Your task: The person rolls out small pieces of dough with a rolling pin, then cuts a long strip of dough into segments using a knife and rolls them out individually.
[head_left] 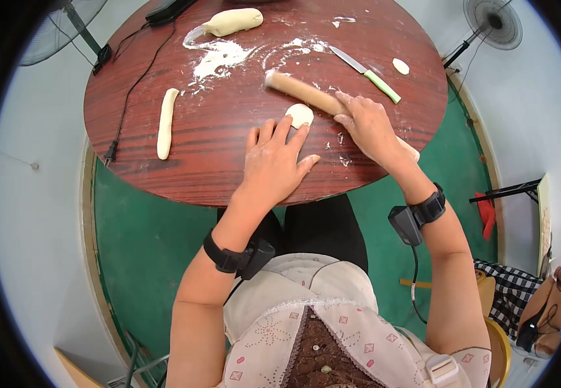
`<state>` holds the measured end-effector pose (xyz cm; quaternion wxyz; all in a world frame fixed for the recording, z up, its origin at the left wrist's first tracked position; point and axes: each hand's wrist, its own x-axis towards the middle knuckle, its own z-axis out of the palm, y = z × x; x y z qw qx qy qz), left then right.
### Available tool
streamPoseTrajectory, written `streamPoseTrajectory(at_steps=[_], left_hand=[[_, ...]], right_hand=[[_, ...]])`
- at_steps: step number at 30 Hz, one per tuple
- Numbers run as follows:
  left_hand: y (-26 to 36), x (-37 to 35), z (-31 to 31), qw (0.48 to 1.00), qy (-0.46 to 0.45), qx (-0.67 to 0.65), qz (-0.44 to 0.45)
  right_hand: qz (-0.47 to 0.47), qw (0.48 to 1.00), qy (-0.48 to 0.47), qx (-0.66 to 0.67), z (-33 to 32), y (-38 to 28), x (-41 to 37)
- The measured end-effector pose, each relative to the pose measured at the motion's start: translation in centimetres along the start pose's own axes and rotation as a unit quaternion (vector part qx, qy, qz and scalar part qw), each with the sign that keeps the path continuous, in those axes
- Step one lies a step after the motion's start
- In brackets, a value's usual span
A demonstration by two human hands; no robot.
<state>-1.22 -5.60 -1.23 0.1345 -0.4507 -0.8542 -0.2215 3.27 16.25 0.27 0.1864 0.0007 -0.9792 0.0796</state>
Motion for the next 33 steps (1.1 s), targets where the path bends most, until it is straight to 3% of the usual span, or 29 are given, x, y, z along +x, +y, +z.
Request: streamPoseTrajectory(at_steps=[4,8,12,15,16,20,24,28,31,33], left_hand=[[-2.6,0.6,-1.3,0.997,-0.03,-0.044,0.055],[-1.8,-0.2,-1.8,1.0,-0.003,0.004,0.026],[-0.8,-0.9,-1.1,0.999,0.031,-0.002,-0.029],[-0.6,-0.7,-0.7,0.999,0.037,0.003,-0.034],[-0.6,-0.7,-0.7,0.999,0.04,0.0,-0.033],[-0.9,-0.8,-0.8,0.997,0.058,0.002,-0.045],[-0.5,-0.7,-0.8,0.997,0.047,0.005,-0.056],[-1.0,-0.7,-0.6,0.998,0.041,0.01,-0.039],[-2.4,-0.4,-0.9,0.999,0.031,0.016,-0.009],[-3.7,0.0,-1.4,0.999,0.018,0.031,0.007]], right_hand=[[-0.027,0.999,0.003,0.039,-1.3,-0.4,0.2],[-0.074,0.996,-0.007,0.049,-0.3,-2.4,-1.3],[-0.085,0.986,0.085,-0.117,0.5,-2.8,-0.4],[-0.052,0.988,0.073,-0.122,1.2,-1.2,1.1],[-0.019,0.997,0.012,-0.07,0.6,-1.5,1.3],[-0.055,0.997,-0.035,-0.048,0.5,-3.5,-1.2],[-0.073,0.989,0.039,-0.122,1.3,-2.5,-0.7],[-0.03,0.998,-0.043,-0.026,0.1,-0.2,2.2],[-0.072,0.994,-0.077,0.026,0.3,1.1,3.0],[-0.078,0.996,-0.026,0.035,0.3,1.1,2.5]])
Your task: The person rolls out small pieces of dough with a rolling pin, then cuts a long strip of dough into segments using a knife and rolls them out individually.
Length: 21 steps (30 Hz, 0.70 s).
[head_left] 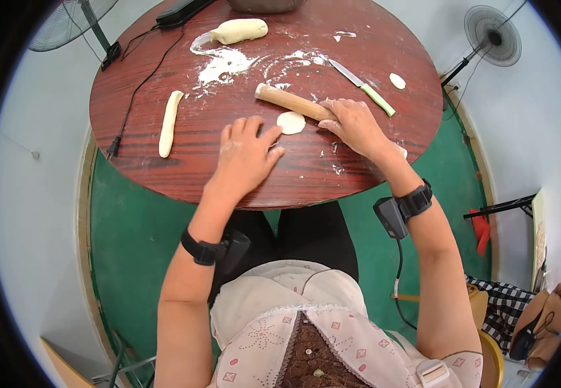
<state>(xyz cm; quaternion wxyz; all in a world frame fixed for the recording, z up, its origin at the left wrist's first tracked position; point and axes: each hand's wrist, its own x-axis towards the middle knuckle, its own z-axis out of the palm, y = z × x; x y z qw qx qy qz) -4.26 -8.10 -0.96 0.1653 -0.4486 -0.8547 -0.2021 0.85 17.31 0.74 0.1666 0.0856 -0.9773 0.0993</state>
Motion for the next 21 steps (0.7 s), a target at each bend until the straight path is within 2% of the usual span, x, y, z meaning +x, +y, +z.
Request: streamPoseTrajectory(at_steps=[4,8,10,11,15,18,19,21], left_hand=[[0.5,1.0,-0.8,0.996,0.047,0.062,-0.04],[3.6,1.0,0.9,0.999,-0.034,0.012,-0.039],[4.7,0.5,1.4,0.997,-0.025,0.012,-0.067],[4.9,0.2,1.6,0.997,-0.01,0.012,-0.07],[5.1,-0.3,1.5,0.995,-0.001,0.0,-0.103],[5.2,-0.4,1.5,0.994,0.002,-0.002,-0.109],[5.2,-0.3,1.6,0.994,0.004,-0.006,-0.111],[5.1,-0.4,1.5,0.994,0.003,-0.014,-0.108]], right_hand=[[0.034,0.999,0.032,0.018,-0.5,-0.8,-0.6],[0.009,0.999,0.028,0.019,-0.8,-1.9,-0.8],[-0.013,0.999,0.029,0.034,-0.3,-2.8,-0.8],[-0.011,1.0,0.001,0.019,0.1,-3.1,-1.0],[-0.002,0.995,0.041,-0.09,0.7,-4.3,-1.1],[0.011,0.988,0.083,-0.126,1.0,-3.2,0.1],[0.04,0.99,0.047,-0.126,1.0,-3.0,0.4],[0.019,0.993,0.058,-0.099,1.3,-3.4,-0.2]])
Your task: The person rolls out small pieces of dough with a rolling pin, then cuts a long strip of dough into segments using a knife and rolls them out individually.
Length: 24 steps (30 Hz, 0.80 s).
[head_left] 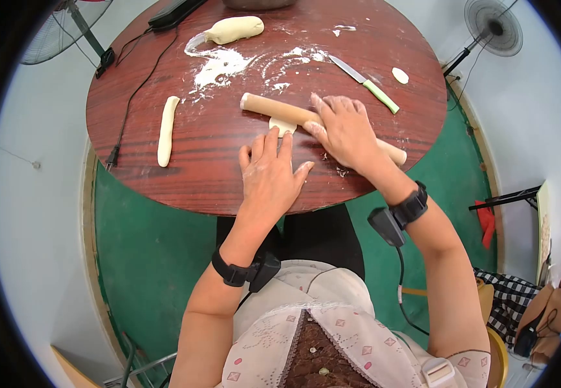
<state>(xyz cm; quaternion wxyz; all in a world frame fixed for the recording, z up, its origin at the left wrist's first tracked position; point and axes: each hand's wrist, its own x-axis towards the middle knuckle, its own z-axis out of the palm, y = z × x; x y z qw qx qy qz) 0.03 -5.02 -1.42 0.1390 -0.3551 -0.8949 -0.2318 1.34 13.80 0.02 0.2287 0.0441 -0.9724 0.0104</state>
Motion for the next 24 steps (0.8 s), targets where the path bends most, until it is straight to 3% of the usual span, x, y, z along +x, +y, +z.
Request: streamPoseTrajectory(at_steps=[3,8,11,14,18,24], left_hand=[[-0.4,-0.2,0.0,1.0,0.014,0.004,0.009],[-0.2,-0.1,0.2,1.0,0.008,-0.003,-0.001],[-0.6,0.3,0.5,1.0,0.013,0.009,0.021],[-1.3,0.8,-0.2,0.999,-0.016,-0.014,0.037],[-3.7,1.7,-1.1,0.991,-0.072,-0.035,0.106],[-4.4,1.4,-1.9,0.974,-0.079,-0.05,0.206]], right_hand=[[0.0,0.999,-0.049,0.004,-0.7,-2.5,-2.4],[-0.013,0.995,0.036,-0.09,0.6,-0.4,-1.0],[-0.005,0.999,-0.052,0.001,-0.4,1.4,0.9],[-0.019,0.998,-0.05,0.018,0.1,2.5,0.8],[0.021,0.999,-0.038,0.009,-1.8,2.8,0.6],[-0.051,0.997,-0.027,0.058,-1.4,1.2,-1.1]])
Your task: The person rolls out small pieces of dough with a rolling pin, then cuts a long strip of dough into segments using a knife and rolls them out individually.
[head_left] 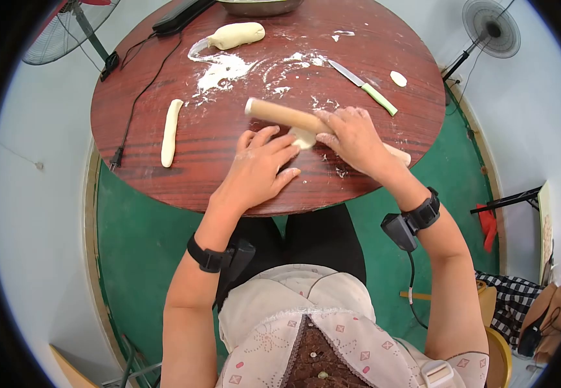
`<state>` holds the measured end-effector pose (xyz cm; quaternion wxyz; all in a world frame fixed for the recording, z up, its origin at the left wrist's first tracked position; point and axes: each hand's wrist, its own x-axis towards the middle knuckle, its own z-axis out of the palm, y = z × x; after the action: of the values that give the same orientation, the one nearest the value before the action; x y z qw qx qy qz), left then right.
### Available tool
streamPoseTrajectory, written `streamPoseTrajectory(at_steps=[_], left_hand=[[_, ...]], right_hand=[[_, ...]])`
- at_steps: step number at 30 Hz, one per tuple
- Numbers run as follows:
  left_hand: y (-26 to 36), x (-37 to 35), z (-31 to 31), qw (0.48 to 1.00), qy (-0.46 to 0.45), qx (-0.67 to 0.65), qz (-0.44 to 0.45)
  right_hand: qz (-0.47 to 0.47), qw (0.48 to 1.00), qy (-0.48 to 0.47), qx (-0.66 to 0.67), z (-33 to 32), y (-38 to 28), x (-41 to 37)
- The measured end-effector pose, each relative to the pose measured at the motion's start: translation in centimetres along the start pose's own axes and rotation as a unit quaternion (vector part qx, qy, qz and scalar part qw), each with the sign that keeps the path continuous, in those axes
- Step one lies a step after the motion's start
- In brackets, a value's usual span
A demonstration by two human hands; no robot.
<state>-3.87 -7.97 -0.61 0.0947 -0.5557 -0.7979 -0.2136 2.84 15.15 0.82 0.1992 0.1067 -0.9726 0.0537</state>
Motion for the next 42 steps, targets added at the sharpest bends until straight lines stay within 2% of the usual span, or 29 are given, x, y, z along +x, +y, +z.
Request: streamPoseTrajectory(at_steps=[3,7,8,11,14,17,20,26,28,31,35,38,41,42], left_hand=[[0.5,-0.5,0.4,0.998,0.051,0.029,0.011],[1.3,-0.4,0.0,0.998,0.062,0.009,-0.017],[1.6,-0.4,0.4,0.998,0.06,0.013,-0.025],[3.3,-0.1,1.0,0.996,0.044,0.016,-0.078],[4.5,-0.2,1.5,0.991,0.048,0.024,-0.122],[4.9,-0.5,1.7,0.988,0.064,0.042,-0.132],[5.2,-0.5,1.7,0.985,0.083,0.055,-0.14],[6.0,-0.5,1.3,0.981,0.069,0.052,-0.175],[6.2,-0.4,1.3,0.982,0.065,0.05,-0.169],[6.0,-0.4,1.6,0.985,0.071,0.059,-0.146],[6.3,-0.7,1.8,0.984,0.07,0.052,-0.156],[6.6,-0.7,2.0,0.982,0.076,0.054,-0.164],[6.4,-0.6,2.0,0.982,0.081,0.053,-0.161],[6.3,-0.6,2.0,0.983,0.081,0.048,-0.158]], right_hand=[[0.078,0.995,-0.049,0.025,0.4,-1.6,-0.6],[0.04,0.992,0.079,-0.095,1.1,-1.2,0.2],[0.045,0.991,0.085,-0.098,1.5,-0.5,0.5],[0.051,0.996,0.059,-0.05,1.6,0.1,0.9],[0.044,0.999,-0.032,-0.002,0.9,-0.2,0.3],[0.084,0.996,-0.035,-0.005,-0.2,-1.1,-0.6],[0.07,0.997,-0.031,0.019,-1.4,-3.0,-1.4],[0.071,0.996,-0.024,-0.054,0.0,-3.2,-0.9],[0.079,0.993,-0.038,-0.078,0.1,-2.0,0.0],[0.046,0.998,-0.002,-0.05,0.7,-1.3,0.1],[0.031,0.999,-0.037,-0.011,0.4,-4.5,-2.7],[0.028,0.995,-0.015,-0.091,0.9,-2.9,-1.5],[0.08,0.993,-0.024,-0.086,1.3,-0.1,0.4],[0.055,0.996,0.023,-0.073,1.3,0.1,0.7]])
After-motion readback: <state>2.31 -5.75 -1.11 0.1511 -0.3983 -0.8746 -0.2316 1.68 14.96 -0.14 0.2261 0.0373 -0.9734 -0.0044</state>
